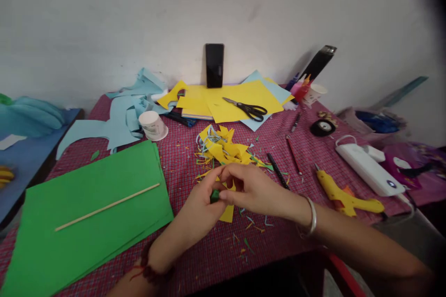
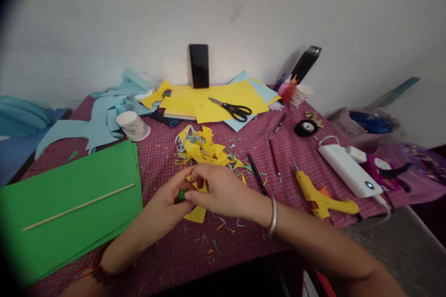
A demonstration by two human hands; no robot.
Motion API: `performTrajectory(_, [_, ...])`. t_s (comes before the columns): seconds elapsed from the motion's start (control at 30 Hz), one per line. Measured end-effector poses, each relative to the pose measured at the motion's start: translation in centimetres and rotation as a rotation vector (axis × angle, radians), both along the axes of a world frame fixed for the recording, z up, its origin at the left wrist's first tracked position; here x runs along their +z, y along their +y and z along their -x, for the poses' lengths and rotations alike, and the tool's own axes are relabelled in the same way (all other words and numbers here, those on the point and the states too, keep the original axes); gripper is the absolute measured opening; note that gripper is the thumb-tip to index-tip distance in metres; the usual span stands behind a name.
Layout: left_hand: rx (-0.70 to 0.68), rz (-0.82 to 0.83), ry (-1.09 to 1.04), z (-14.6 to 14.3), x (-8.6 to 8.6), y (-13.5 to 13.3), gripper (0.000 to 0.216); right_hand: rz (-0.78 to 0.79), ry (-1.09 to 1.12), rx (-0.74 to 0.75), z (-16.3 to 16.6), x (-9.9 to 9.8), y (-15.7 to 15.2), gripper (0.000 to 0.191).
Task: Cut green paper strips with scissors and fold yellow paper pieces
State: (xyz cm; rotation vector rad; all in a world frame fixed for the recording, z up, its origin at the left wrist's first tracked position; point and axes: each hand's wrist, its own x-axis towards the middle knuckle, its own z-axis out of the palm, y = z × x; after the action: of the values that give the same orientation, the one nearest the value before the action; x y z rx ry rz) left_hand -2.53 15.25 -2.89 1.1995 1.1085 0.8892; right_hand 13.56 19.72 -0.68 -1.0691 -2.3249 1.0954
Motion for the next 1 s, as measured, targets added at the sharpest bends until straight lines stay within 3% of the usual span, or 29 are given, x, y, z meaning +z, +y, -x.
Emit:
performTrajectory(0.27, [0.065,-0.115,0.093,0.0,0.1,-0.3,0.070,-0.014,0.269,0.071,0.2,-1.0,-0.1,0.013])
performTrajectory(0.4, [0.115,-0.003,0.075,1.5,1.2,0.0,0.042,0.201,0.466,-0.163,-0.4,-1.0,0.5,0.010])
performTrajectory(0.47, [0.211,-0.003,0.057,2.4,1.9,0.2,0.028,0.314,0.510,-0.214,-0.8,-1.3,0.8,0.013])
performTrajectory(0.63, [0.422,-0.166,0.071,2.9,2.1,0.5,0.024,0.454,0.454,-0.125,-1.0,-2.2,0.7,0.012])
performTrajectory(0.9, [0.401,-0.214,0.155,1.5,1.2,0.0,0.022,0.451,0.394,-0.103,-0.6,-2.9,0.3,0.021])
performTrajectory(1.0, [0.502,-0.222,0.066,1.6,1.3,0.0,0.024,0.468,0.386,-0.103,-0.6,-3.0,0.3,0.022])
